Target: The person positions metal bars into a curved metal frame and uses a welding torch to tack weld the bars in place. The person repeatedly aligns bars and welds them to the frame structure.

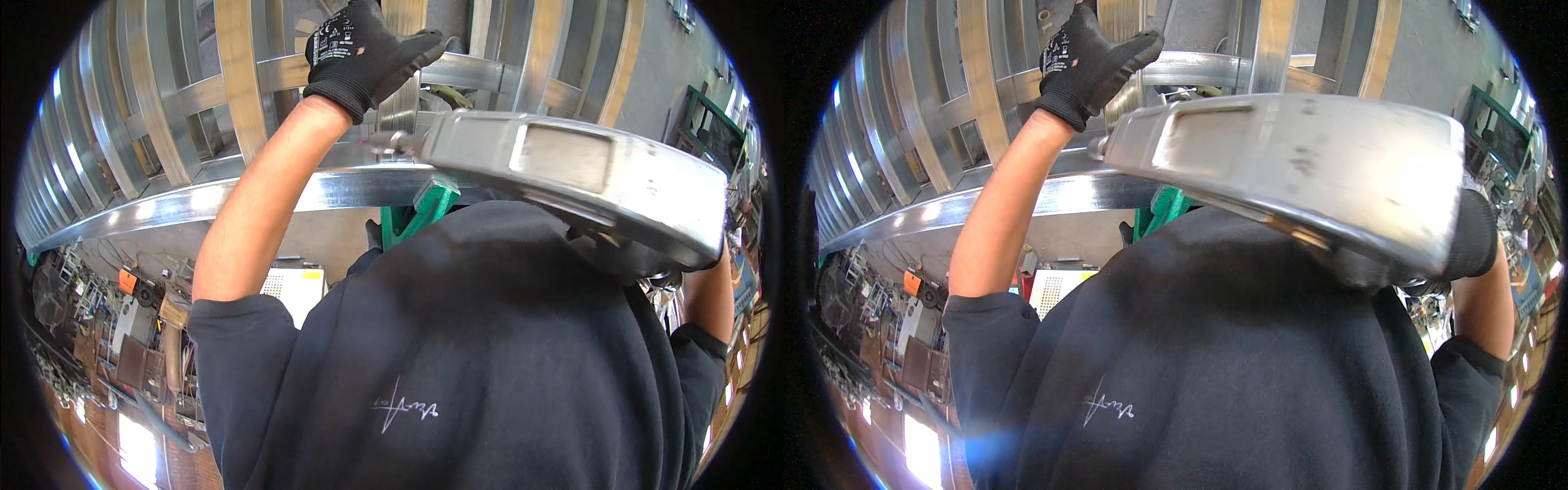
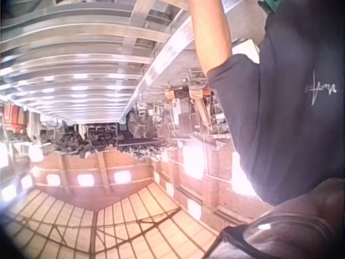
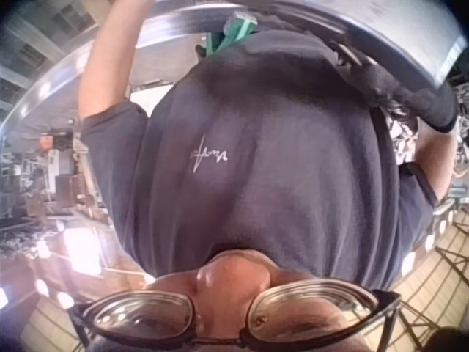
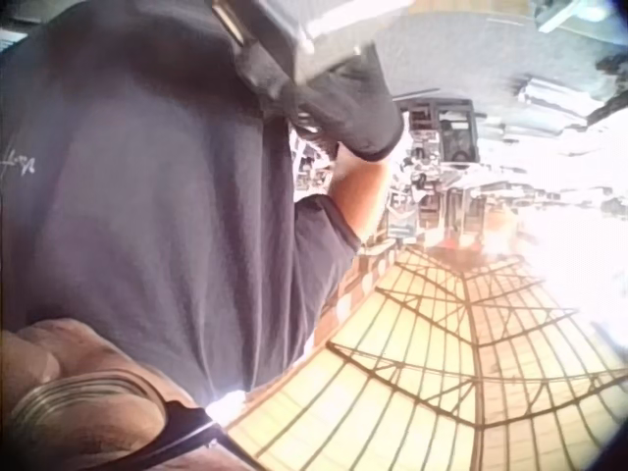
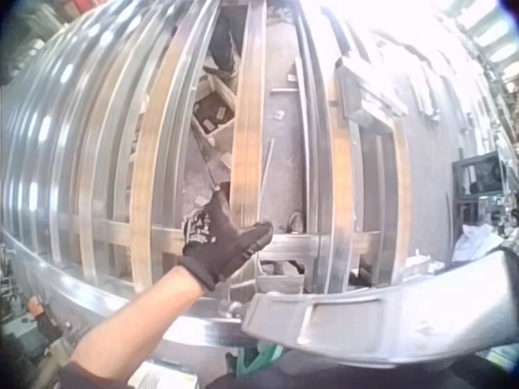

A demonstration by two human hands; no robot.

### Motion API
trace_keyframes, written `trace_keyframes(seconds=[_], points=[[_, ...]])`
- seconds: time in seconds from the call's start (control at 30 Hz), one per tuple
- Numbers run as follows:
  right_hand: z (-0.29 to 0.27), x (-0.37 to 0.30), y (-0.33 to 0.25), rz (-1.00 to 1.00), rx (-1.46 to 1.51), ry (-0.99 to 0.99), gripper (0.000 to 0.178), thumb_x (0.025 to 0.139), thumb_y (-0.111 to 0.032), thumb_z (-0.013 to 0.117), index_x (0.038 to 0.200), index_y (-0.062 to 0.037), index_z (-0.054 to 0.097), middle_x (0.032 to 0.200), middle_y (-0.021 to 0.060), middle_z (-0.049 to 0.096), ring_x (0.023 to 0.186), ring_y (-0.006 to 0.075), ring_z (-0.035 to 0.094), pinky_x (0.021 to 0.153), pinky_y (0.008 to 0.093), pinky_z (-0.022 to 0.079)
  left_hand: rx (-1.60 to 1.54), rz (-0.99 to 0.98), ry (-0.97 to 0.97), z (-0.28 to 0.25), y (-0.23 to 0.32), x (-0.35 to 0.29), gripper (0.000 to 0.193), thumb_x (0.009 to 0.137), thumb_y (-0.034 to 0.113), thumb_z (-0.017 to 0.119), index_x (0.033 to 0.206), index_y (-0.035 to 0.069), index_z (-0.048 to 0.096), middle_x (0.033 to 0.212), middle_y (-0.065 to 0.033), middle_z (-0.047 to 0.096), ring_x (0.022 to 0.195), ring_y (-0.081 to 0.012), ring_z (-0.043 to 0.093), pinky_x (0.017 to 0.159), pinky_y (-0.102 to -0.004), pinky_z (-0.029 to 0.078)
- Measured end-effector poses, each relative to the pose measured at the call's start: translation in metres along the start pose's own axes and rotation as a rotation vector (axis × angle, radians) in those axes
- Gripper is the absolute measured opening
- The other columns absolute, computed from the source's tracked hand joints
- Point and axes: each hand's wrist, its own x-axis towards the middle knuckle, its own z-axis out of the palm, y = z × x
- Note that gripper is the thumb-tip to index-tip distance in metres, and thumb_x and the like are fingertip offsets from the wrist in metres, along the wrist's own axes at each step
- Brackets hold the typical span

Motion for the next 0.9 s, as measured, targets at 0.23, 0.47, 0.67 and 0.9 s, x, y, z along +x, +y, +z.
trace_keyframes(seconds=[0.23,0.47,0.67,0.9], points=[[-0.042,-0.019,0.031,-0.121,-0.068,0.078,0.053,0.095,-0.020,0.084,0.140,0.0026,0.069,0.125,0.0207,0.077,0.107,0.0287,0.077,0.097,0.0411,0.064,-0.181,-0.282,-0.113,-0.032,0.024,0.010,0.131,0.083,0.068,0.086,0.159,-0.023,0.030,0.143,-0.0462,0.053,0.131,-0.0531,0.060,0.112,-0.0530,0.050],[-0.030,-0.007,0.038,-0.276,-0.296,0.084,0.049,0.097,-0.016,0.080,0.142,0.0024,0.068,0.129,0.0191,0.076,0.116,0.0282,0.075,0.103,0.0409,0.061,-0.117,-0.208,0.000,-0.009,0.005,0.002,0.135,0.080,0.068,0.087,0.161,-0.021,0.027,0.148,-0.0439,0.053,0.135,-0.0492,0.060,0.115,-0.0522,0.048],[-0.017,0.020,0.019,-0.067,0.095,0.070,0.057,0.096,-0.032,0.082,0.139,0.0038,0.069,0.124,0.0226,0.077,0.104,0.0274,0.079,0.090,0.0377,0.067,-0.190,-0.255,-0.095,-0.038,0.024,0.011,0.129,0.080,0.064,0.088,0.159,-0.020,0.031,0.148,-0.0422,0.054,0.137,-0.0491,0.059,0.117,-0.0516,0.047],[-0.017,0.030,0.006,0.014,0.364,-0.005,0.056,0.098,-0.030,0.083,0.139,0.0064,0.068,0.118,0.0250,0.078,0.092,0.0261,0.081,0.081,0.0361,0.070,-0.289,-0.265,-0.036,-0.018,0.015,0.007,0.128,0.082,0.063,0.089,0.159,-0.021,0.030,0.145,-0.0418,0.057,0.135,-0.0486,0.061,0.116,-0.0510,0.048]])
